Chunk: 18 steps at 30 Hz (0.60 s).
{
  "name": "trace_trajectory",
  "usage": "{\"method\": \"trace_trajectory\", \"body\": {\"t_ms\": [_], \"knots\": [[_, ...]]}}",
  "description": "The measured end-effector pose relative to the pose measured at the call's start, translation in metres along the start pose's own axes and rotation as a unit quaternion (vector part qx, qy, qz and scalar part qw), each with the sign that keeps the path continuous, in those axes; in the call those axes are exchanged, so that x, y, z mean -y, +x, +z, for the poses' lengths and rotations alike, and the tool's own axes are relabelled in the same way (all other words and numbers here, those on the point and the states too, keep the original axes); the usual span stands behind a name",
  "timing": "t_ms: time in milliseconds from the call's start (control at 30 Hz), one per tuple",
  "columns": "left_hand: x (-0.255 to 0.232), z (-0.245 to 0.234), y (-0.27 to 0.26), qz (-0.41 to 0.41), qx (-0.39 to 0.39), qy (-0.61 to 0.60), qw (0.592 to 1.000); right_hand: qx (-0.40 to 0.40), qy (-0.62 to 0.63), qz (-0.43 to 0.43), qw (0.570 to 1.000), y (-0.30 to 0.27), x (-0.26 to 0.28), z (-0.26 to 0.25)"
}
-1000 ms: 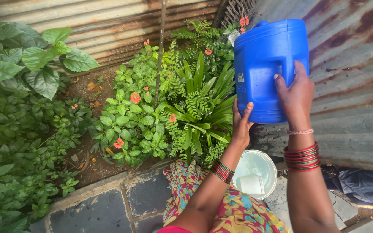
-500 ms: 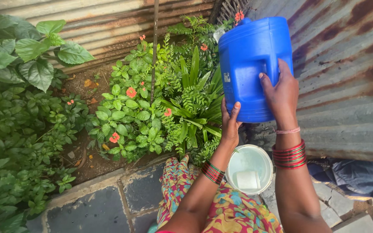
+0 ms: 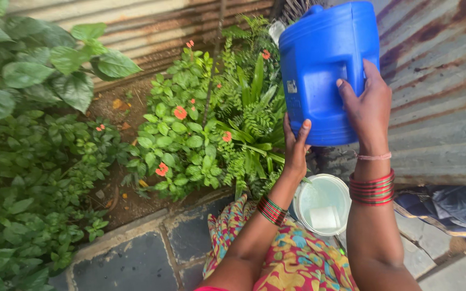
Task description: The person waters several plants in a garden area by hand using a blue watering jug filled from a white bucket.
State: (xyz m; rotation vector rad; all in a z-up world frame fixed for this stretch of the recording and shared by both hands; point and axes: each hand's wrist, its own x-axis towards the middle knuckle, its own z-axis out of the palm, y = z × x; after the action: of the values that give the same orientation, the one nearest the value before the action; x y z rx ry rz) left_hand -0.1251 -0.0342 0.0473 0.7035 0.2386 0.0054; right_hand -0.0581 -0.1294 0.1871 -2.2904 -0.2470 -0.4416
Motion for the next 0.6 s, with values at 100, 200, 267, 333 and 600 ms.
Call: {"method": "trace_trajectory", "body": {"t_ms": [100,200,267,333,600], "knots": [[-0.009,-0.012,-0.003,0.018,-0.001,-0.007,1.000,0.000,0.039,0.023,0.999,-0.005,0.009,0.013],[-0.011,-0.023,-0.013,-0.010,-0.008,-0.013,1.000,0.009,0.058,0.036,0.998,-0.011,0.017,0.019],[-0.010,-0.025,-0.020,-0.019,-0.010,-0.009,1.000,0.021,0.043,0.035,0.998,-0.016,0.025,0.018],[-0.011,-0.026,-0.027,-0.030,-0.010,-0.012,0.999,0.027,0.011,0.036,0.999,-0.019,0.034,0.017],[-0.017,-0.023,-0.052,-0.039,-0.002,-0.053,0.998,0.027,-0.067,0.027,0.997,-0.029,0.056,0.015]]}}
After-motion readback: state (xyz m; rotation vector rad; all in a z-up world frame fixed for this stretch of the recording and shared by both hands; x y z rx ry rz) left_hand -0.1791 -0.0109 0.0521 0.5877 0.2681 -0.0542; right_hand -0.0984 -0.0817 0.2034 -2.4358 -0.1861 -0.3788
